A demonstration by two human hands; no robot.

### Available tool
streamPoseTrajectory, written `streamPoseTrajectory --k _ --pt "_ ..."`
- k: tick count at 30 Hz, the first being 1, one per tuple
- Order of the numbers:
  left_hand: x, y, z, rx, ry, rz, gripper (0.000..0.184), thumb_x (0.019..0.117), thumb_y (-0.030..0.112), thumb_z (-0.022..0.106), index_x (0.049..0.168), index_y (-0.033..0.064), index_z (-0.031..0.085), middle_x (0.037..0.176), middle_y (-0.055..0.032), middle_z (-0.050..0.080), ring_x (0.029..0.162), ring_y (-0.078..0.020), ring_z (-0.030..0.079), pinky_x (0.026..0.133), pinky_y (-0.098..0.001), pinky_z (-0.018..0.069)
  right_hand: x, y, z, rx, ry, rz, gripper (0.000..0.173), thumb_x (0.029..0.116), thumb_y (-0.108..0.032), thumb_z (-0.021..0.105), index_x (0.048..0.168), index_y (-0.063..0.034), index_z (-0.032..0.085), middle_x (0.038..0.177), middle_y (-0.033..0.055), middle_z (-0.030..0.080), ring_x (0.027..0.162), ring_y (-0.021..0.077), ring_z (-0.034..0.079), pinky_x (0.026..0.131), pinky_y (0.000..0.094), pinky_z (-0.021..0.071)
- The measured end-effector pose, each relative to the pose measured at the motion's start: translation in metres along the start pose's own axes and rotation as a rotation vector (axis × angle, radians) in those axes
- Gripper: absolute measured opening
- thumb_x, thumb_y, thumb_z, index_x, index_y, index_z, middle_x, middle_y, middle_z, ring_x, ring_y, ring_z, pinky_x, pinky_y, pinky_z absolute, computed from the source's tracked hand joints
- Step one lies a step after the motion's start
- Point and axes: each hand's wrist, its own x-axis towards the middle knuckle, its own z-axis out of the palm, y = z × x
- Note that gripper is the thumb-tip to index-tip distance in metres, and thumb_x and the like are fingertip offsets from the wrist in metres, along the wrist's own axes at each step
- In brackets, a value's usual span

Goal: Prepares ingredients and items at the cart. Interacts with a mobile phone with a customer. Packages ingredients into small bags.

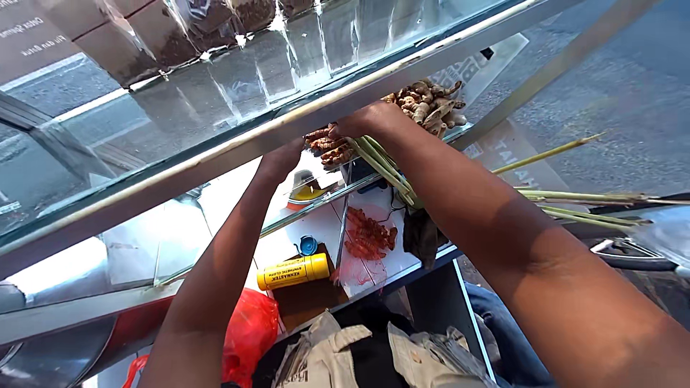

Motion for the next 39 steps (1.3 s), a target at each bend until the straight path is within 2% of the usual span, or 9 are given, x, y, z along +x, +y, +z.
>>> streamPoseTrajectory --k 6,13,20,23,25,29,31,35,39 --pt "0.016 0.001 0.003 0.292 -0.047 0.212 0.032 0.0970 0.015 0.069 0.124 0.0000 0.061 0.119 -0.0154 0.068 0.110 -0.0227 0.068 0.100 -0.0432 0.0534 -0.037 -0.013 -0.021 -0.025 0.076 0.014 0.025 0.1006 -0.021 0.058 0.110 -0.0010 0.069 0.118 0.0253 0.067 0.119 0.0457 0.061 0.093 0.0712 0.0455" --pt "0.031 0.005 0.016 0.479 -0.098 0.218 0.031 0.0924 0.017 0.074 0.120 0.0061 0.068 0.116 -0.0144 0.071 0.102 -0.0245 0.071 0.097 -0.0482 0.0558 -0.108 -0.016 -0.041 0.002 0.269 -0.100 0.025 0.1011 -0.018 0.060 0.123 -0.0087 0.067 0.123 0.0177 0.067 0.125 0.0388 0.059 0.101 0.0630 0.0462" --pt "-0.002 0.023 0.003 0.517 -0.056 0.314 0.038 0.1031 0.034 0.060 0.126 0.0043 0.064 0.121 -0.0124 0.068 0.108 -0.0177 0.069 0.097 -0.0378 0.0560 -0.273 0.002 0.030 0.631 0.094 -0.552 0.022 0.0989 -0.024 0.066 0.119 -0.0179 0.072 0.102 -0.0080 0.070 0.087 -0.0015 0.065 0.076 0.0173 0.0582" --pt "-0.088 0.044 0.003 0.383 -0.168 0.493 0.024 0.1063 0.027 0.054 0.107 0.0039 0.062 0.088 -0.0053 0.064 0.073 -0.0098 0.061 0.066 -0.0267 0.0534 -0.301 0.019 0.105 0.747 -0.204 -0.367 0.022 0.1014 -0.024 0.064 0.118 -0.0131 0.071 0.097 -0.0006 0.069 0.085 0.0073 0.065 0.080 0.0279 0.0564" --pt "-0.140 0.033 0.015 0.321 -0.377 0.505 0.021 0.1016 0.027 0.060 0.100 0.0066 0.063 0.079 0.0006 0.061 0.066 -0.0067 0.058 0.058 -0.0237 0.0515 -0.304 0.015 0.139 0.753 -0.350 -0.160 0.022 0.1031 -0.023 0.062 0.118 -0.0081 0.070 0.101 0.0087 0.070 0.090 0.0206 0.068 0.087 0.0440 0.0552" --pt "-0.178 -0.022 0.063 0.801 -0.734 0.099 0.082 0.0770 0.045 0.087 0.142 0.0090 0.054 0.134 -0.0182 0.058 0.118 -0.0343 0.060 0.097 -0.0515 0.0528 -0.295 -0.025 0.189 0.913 -0.425 -0.209 0.022 0.1026 -0.017 0.062 0.116 -0.0011 0.070 0.105 0.0174 0.070 0.098 0.0314 0.068 0.094 0.0529 0.0520" --pt "-0.177 -0.061 0.084 0.846 -0.694 0.052 0.077 0.0803 0.037 0.084 0.143 0.0062 0.053 0.139 -0.0209 0.055 0.124 -0.0373 0.058 0.101 -0.0534 0.0503 -0.283 -0.050 0.215 0.968 -0.362 -0.255 0.022 0.1008 -0.011 0.061 0.116 0.0000 0.072 0.113 0.0211 0.068 0.109 0.0350 0.065 0.099 0.0534 0.0494" --pt "-0.169 -0.094 0.107 0.671 -0.496 0.188 0.029 0.1005 0.013 0.055 0.120 -0.0059 0.065 0.113 -0.0210 0.069 0.101 -0.0300 0.069 0.092 -0.0448 0.0560 -0.256 -0.063 0.242 1.045 -0.164 0.041 0.027 0.0960 0.004 0.052 0.116 0.0046 0.070 0.127 0.0263 0.060 0.121 0.0393 0.058 0.105 0.0523 0.0474" --pt "-0.171 -0.090 0.123 0.497 -0.339 0.328 0.027 0.1046 0.013 0.048 0.118 -0.0072 0.061 0.090 -0.0145 0.069 0.080 -0.0207 0.069 0.076 -0.0379 0.0585 -0.237 -0.060 0.253 1.207 0.226 0.357 0.031 0.0974 0.003 0.045 0.115 0.0043 0.070 0.121 0.0221 0.066 0.118 0.0320 0.062 0.105 0.0448 0.0487"
